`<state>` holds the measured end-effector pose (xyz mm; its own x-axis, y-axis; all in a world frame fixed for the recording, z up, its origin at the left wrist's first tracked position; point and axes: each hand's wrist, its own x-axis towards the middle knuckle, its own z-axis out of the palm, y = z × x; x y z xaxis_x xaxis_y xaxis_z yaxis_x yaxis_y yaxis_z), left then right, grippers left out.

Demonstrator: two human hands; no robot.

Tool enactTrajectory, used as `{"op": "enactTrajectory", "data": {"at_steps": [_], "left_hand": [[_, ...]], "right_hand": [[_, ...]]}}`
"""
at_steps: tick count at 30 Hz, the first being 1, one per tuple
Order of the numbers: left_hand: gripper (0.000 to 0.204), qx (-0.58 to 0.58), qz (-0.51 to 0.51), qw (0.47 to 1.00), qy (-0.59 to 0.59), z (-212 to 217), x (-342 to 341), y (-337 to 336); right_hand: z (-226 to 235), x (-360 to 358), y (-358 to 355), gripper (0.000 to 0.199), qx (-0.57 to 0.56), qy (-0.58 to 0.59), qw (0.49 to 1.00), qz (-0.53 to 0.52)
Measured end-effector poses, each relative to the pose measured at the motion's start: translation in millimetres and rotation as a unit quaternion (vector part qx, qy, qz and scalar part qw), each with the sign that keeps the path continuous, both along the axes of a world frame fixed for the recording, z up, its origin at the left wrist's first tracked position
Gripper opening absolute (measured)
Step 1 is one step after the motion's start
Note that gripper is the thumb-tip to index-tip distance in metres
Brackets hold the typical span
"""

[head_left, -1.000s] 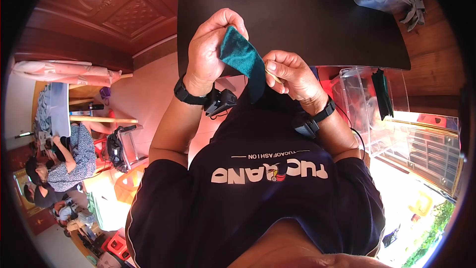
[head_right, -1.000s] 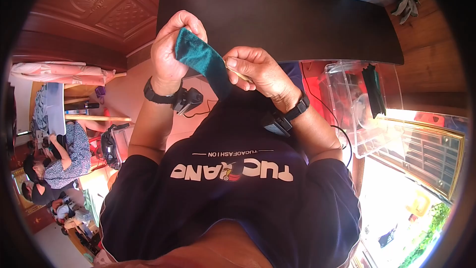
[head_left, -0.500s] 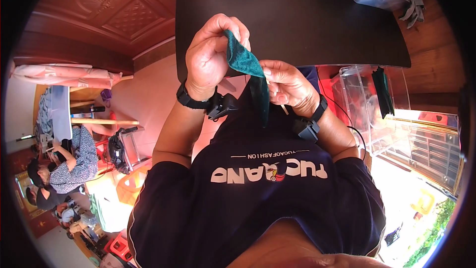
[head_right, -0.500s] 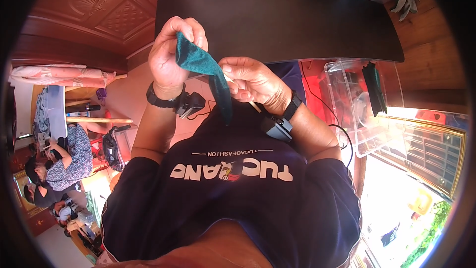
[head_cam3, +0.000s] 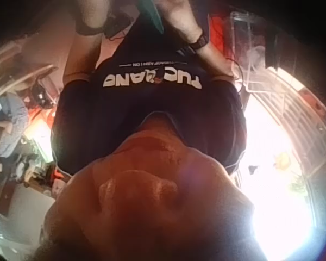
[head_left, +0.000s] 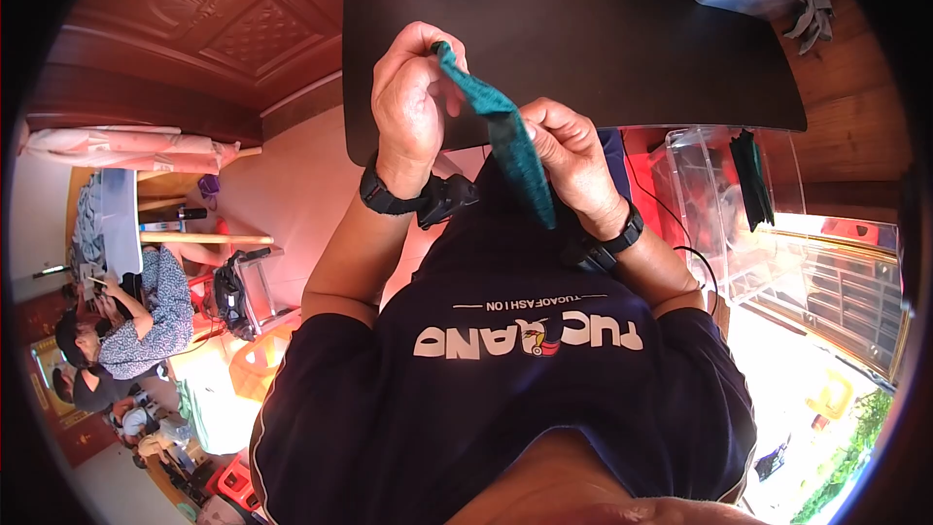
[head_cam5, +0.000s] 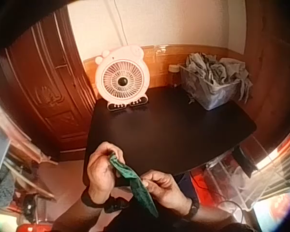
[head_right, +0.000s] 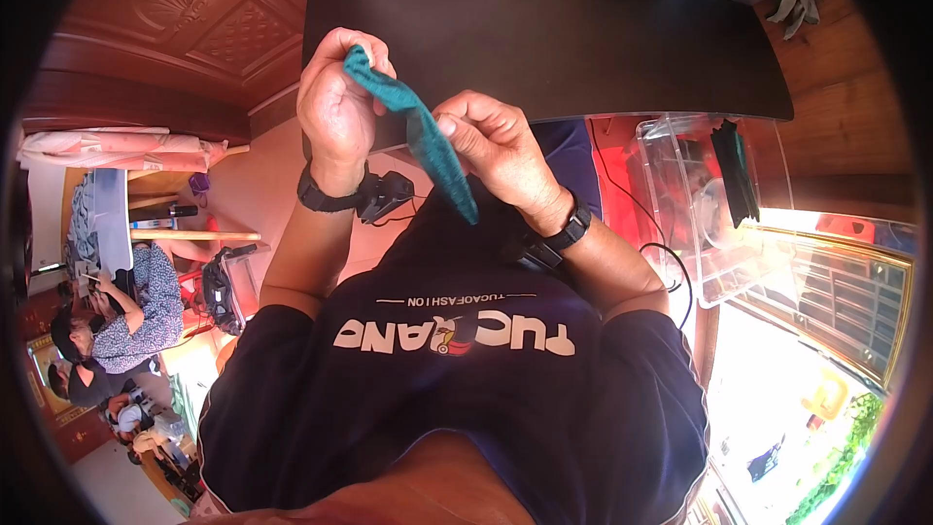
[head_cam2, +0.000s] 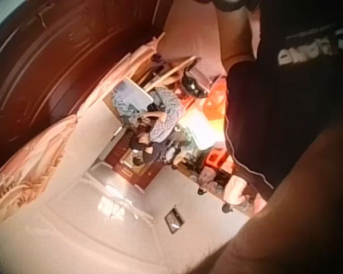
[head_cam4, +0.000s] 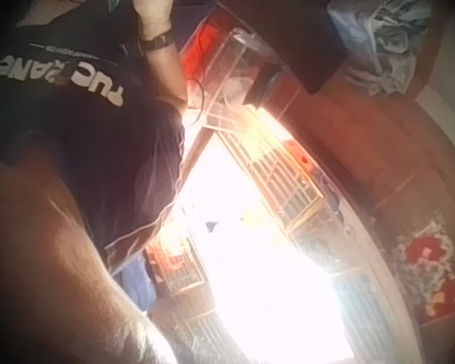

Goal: Turning small fabric tubes inside out using a wooden stick.

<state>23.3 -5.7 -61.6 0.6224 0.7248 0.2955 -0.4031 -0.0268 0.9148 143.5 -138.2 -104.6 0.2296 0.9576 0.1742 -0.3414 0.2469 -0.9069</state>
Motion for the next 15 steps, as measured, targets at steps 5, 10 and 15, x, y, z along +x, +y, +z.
{"op": "enactTrajectory", "data": {"at_steps": [5, 10, 15], "left_hand": [[0.033, -0.067, -0.013, 0.996, -0.053, 3, 2, -4], [0.058, -0.1, -0.083, 0.991, -0.033, 12, -8, -1], [0.054, -0.149, -0.202, 0.968, 0.003, 15, -9, -2]], "right_hand": [[3, -1, -3, 0.015, 0.045, -0.076, 0.995, -0.054], [5, 5, -6, 0.013, -0.019, -0.058, 0.997, -0.052], [5, 3, -5, 0.012, -0.012, -0.069, 0.996, -0.054]]}}
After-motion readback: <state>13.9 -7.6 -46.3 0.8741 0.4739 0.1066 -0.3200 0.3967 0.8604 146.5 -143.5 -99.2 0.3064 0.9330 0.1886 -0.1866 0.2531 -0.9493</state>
